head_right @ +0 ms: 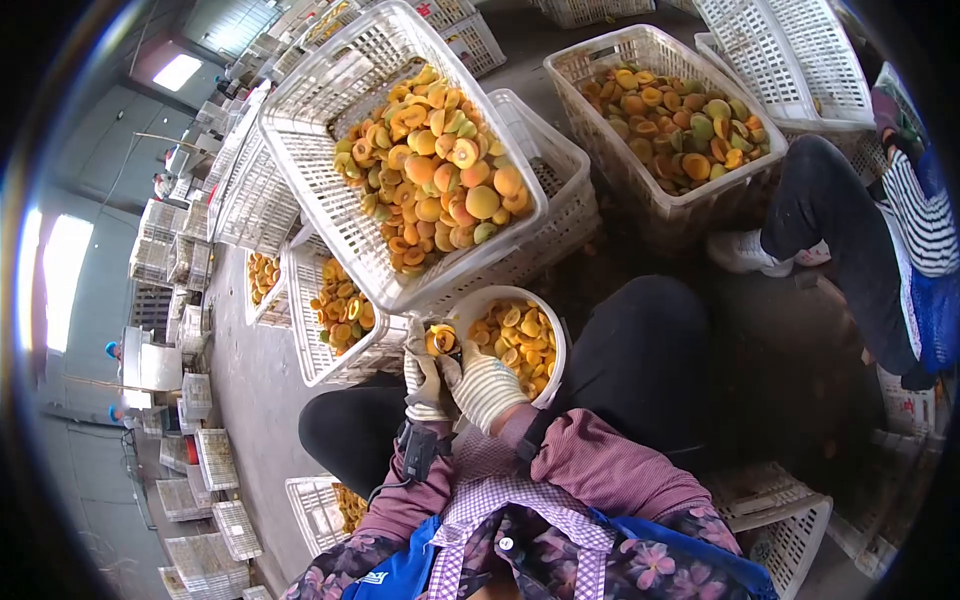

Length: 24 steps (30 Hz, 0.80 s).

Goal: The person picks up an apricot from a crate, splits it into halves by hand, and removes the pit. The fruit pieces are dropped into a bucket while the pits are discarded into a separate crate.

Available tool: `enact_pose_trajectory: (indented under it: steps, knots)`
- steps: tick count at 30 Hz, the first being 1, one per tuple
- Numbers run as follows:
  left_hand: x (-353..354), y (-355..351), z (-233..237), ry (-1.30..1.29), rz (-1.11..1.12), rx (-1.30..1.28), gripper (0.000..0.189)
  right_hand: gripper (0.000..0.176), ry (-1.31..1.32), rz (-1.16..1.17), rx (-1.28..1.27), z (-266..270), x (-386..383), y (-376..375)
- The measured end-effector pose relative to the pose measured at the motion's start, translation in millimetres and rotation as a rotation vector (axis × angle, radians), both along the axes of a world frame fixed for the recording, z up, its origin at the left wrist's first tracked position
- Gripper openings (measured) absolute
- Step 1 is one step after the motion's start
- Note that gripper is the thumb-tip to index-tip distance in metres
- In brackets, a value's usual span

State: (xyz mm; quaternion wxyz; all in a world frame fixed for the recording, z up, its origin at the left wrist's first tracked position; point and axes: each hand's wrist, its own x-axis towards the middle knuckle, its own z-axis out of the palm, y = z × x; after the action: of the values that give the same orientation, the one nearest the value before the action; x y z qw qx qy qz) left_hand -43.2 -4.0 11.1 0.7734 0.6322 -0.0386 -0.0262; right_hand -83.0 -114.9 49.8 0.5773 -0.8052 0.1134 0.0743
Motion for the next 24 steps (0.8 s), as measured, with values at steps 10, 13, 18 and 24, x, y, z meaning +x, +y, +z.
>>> enact_pose_trajectory:
  steps: [10,13,18,24]
  knots:
    - [5.9,-7.3,25.7,0.078,0.033,0.069,0.033,0.049,0.074,0.152,-0.026,-3.1,-2.1,2.8]
    - [16.2,-0.1,25.7,-0.065,-0.078,0.210,0.031,0.049,-0.080,0.145,0.262,-44.4,-0.2,26.9]
    - [25.6,3.2,5.5,-0.556,-0.064,0.692,0.035,0.031,0.111,0.216,-0.019,-4.1,-3.4,5.0]
    - [20.0,6.0,50.7,0.065,-0.289,0.262,0.041,0.043,-0.125,0.050,0.486,-50.2,-9.9,37.3]
